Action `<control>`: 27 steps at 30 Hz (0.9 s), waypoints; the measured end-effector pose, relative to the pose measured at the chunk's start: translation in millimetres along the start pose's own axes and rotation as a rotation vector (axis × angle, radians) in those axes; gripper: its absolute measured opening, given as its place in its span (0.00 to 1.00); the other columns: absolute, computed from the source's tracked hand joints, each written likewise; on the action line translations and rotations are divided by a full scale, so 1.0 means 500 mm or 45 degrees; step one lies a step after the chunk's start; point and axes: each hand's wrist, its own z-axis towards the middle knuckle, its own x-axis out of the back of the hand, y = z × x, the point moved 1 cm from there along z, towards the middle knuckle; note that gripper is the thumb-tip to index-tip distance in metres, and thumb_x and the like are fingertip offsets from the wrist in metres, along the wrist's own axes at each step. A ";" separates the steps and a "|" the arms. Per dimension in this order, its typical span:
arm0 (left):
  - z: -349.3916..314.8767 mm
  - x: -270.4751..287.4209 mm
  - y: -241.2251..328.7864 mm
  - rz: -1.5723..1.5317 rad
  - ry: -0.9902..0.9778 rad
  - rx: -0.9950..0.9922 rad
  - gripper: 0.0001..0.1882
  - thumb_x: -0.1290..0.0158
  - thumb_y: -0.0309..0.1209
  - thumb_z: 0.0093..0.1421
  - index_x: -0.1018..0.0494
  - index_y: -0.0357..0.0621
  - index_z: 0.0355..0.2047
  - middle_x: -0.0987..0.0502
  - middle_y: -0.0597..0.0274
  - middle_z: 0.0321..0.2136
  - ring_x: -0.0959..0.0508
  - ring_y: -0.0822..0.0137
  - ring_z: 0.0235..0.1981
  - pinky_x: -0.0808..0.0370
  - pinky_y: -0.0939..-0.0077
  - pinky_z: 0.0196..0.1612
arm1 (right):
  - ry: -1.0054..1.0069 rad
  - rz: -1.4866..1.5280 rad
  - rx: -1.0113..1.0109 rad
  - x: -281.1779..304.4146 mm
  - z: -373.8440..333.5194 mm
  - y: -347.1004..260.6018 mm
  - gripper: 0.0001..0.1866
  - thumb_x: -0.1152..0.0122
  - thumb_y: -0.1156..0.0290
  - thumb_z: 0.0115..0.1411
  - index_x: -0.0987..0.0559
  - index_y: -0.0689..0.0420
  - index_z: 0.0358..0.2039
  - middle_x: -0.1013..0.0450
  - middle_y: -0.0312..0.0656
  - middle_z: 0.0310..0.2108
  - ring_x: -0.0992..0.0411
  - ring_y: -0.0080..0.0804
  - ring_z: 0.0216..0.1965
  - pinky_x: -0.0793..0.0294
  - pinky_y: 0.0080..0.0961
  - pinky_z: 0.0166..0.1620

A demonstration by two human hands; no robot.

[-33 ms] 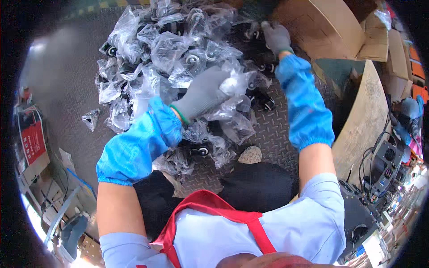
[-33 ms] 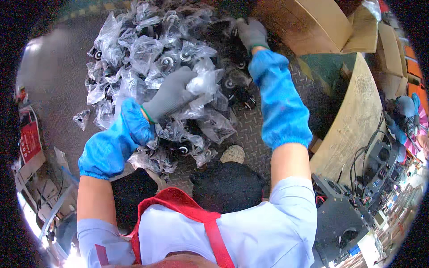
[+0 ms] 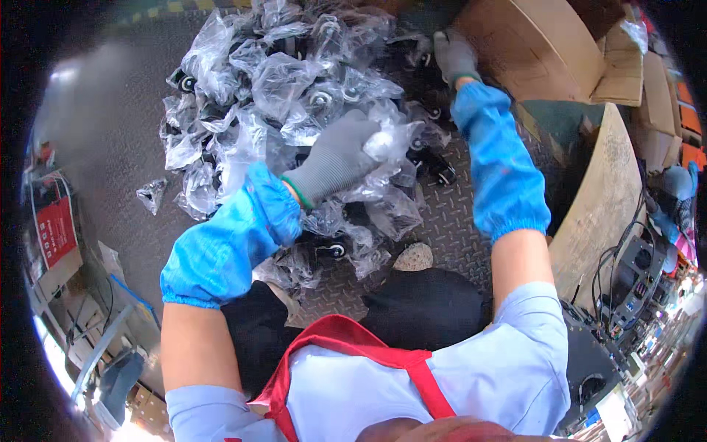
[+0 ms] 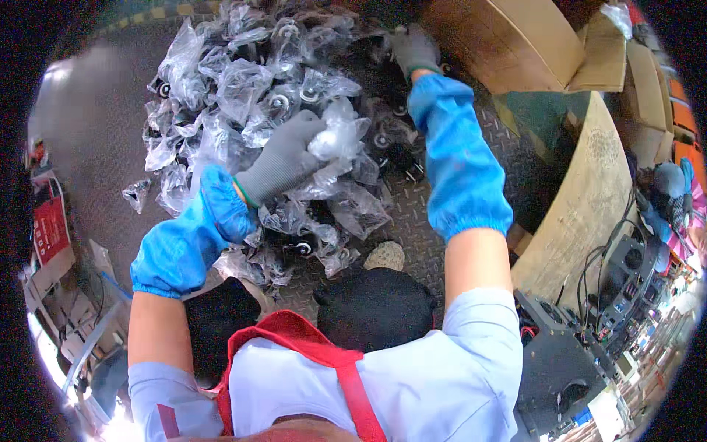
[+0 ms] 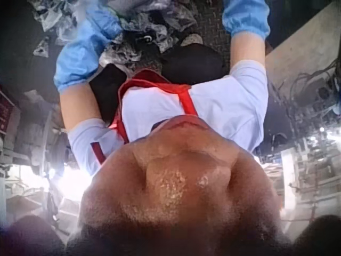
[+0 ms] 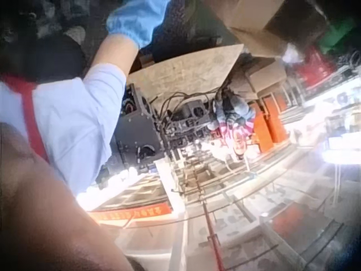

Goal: The person sorts small black components by hand from a pile into a cardboard box.

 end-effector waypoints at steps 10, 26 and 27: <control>-0.032 0.010 -0.004 -0.142 0.094 -0.024 0.20 0.41 0.40 0.49 0.25 0.42 0.41 0.24 0.51 0.43 0.23 0.49 0.43 0.26 0.61 0.46 | -0.688 -0.466 0.556 -0.080 0.057 -0.016 0.23 0.43 0.57 0.57 0.24 0.55 0.51 0.26 0.46 0.50 0.26 0.49 0.45 0.30 0.43 0.52; 0.082 0.021 0.064 -0.170 0.350 -0.267 0.43 0.35 0.42 0.46 0.43 0.52 0.60 0.23 0.46 0.43 0.23 0.43 0.44 0.25 0.56 0.45 | -0.602 0.842 0.553 0.217 -0.253 -0.106 0.16 0.39 0.68 0.57 0.22 0.63 0.45 0.23 0.37 0.38 0.26 0.25 0.39 0.27 0.25 0.46; 0.078 0.051 0.089 -0.255 0.197 -0.157 0.40 0.35 0.43 0.47 0.38 0.49 0.58 0.23 0.46 0.42 0.22 0.46 0.43 0.25 0.59 0.46 | -0.696 1.015 0.517 0.227 -0.283 -0.121 0.16 0.39 0.69 0.57 0.22 0.62 0.44 0.23 0.37 0.39 0.27 0.25 0.41 0.28 0.25 0.46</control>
